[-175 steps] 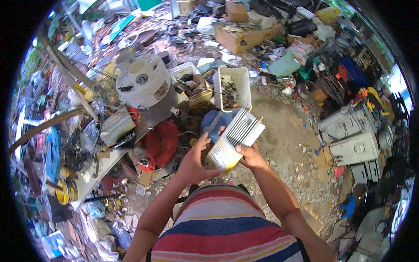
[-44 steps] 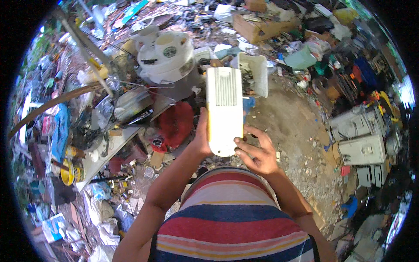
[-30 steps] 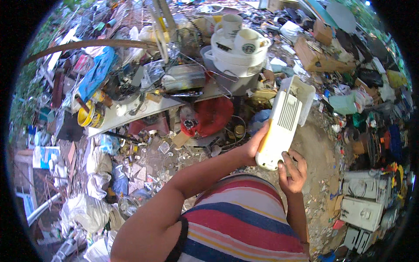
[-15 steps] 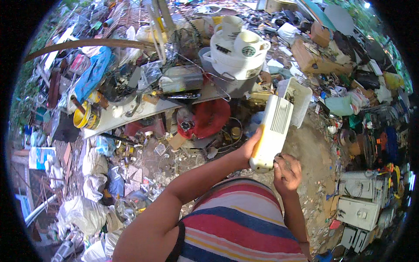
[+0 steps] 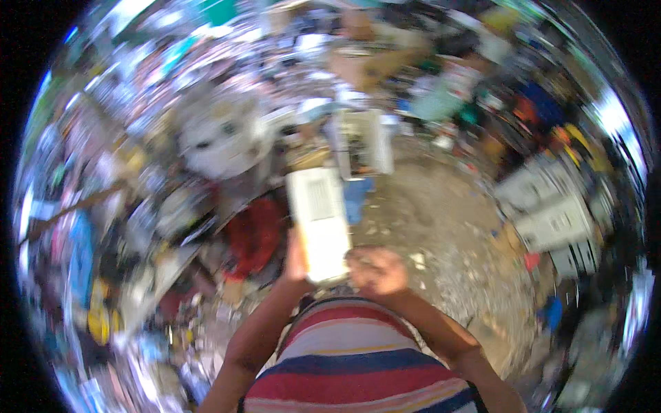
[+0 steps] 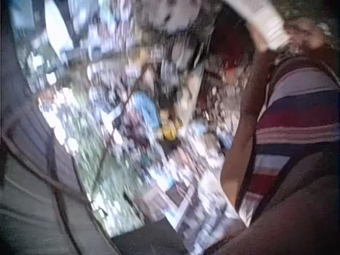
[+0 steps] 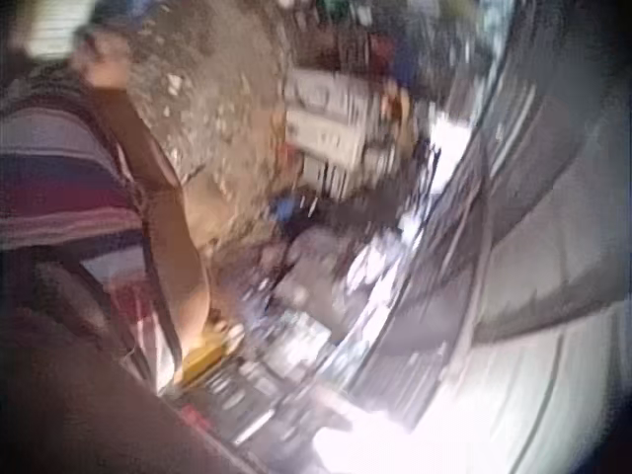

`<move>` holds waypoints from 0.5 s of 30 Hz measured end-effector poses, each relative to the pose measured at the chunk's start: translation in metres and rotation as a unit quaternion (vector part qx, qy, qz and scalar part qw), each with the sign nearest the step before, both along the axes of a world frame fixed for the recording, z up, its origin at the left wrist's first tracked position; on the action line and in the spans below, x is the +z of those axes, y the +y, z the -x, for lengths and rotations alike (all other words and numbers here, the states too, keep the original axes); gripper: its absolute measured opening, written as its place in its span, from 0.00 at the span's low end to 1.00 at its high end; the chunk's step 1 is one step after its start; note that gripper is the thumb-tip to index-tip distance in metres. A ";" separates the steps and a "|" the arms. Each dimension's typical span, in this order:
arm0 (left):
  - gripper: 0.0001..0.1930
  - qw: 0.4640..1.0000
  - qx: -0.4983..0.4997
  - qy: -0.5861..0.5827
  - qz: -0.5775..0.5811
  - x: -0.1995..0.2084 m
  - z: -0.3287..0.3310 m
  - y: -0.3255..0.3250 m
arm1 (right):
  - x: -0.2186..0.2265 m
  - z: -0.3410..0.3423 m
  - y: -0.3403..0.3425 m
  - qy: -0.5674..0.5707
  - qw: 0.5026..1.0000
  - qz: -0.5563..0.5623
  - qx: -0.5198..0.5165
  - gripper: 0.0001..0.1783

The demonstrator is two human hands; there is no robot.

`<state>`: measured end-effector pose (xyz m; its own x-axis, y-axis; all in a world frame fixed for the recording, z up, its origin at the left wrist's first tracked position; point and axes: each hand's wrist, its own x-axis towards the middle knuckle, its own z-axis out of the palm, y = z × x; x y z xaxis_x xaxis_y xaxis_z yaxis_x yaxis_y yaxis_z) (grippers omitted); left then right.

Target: The person holds an electronic device and uses a screwdriver to remove screws from the back panel. They then use a hand-held blade to pry open the plastic casing and eventually retrieve small metallic components.

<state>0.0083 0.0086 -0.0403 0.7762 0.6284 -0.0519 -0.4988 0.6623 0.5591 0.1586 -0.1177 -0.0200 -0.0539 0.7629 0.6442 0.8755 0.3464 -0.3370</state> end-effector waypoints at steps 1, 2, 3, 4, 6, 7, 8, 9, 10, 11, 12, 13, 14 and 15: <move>0.42 1.000 0.007 0.021 -0.020 0.007 0.002 0.000 | 0.005 0.007 0.007 0.017 1.000 -0.003 -0.021 0.17; 0.43 0.999 -0.012 -0.050 0.016 -0.021 0.024 0.014 | 0.004 0.018 0.013 0.047 0.999 0.016 0.006 0.19; 0.42 0.987 0.024 -0.037 -0.157 -0.021 0.016 0.012 | 0.003 0.017 0.013 0.051 0.999 0.002 0.008 0.21; 0.41 0.999 0.037 0.001 -0.034 0.005 0.003 0.000 | 0.004 0.008 0.008 0.042 0.999 0.020 0.010 0.23; 0.37 0.988 -0.073 -0.122 -0.051 0.000 0.004 0.014 | 0.014 0.006 0.003 0.093 0.995 0.036 0.013 0.21; 0.37 0.988 -0.085 -0.123 -0.031 0.000 -0.001 0.011 | 0.010 -0.002 -0.002 0.096 0.995 0.022 0.005 0.21; 0.36 0.988 -0.095 -0.122 -0.010 -0.001 -0.007 0.008 | 0.007 -0.009 -0.006 0.099 0.995 0.009 -0.001 0.20; 0.35 0.979 -0.108 -0.144 0.092 0.003 -0.011 0.003 | 0.006 -0.013 -0.010 0.107 0.994 0.010 -0.016 0.20; 0.35 0.958 -0.120 -0.165 0.199 0.008 -0.016 -0.005 | 0.005 -0.016 -0.016 0.110 0.993 0.018 -0.033 0.19; 0.35 0.926 -0.129 -0.183 0.305 0.010 -0.023 -0.011 | 0.003 -0.020 -0.022 0.113 0.992 0.026 -0.048 0.19; 0.36 0.989 -0.124 -0.016 0.084 0.011 -0.030 -0.013 | 0.002 -0.023 -0.023 0.117 0.991 0.025 -0.054 0.18; 0.37 0.972 -0.106 0.148 -0.146 0.012 -0.038 -0.016 | 0.000 -0.027 -0.024 0.120 0.991 0.024 -0.059 0.17; 0.38 0.879 -0.077 0.297 -0.365 0.012 -0.046 -0.019 | -0.002 -0.031 -0.026 0.122 0.990 0.023 -0.063 0.17; 0.39 0.813 -0.050 0.358 -0.457 0.008 -0.051 -0.019 | -0.005 -0.033 -0.029 0.124 0.989 0.035 -0.068 0.16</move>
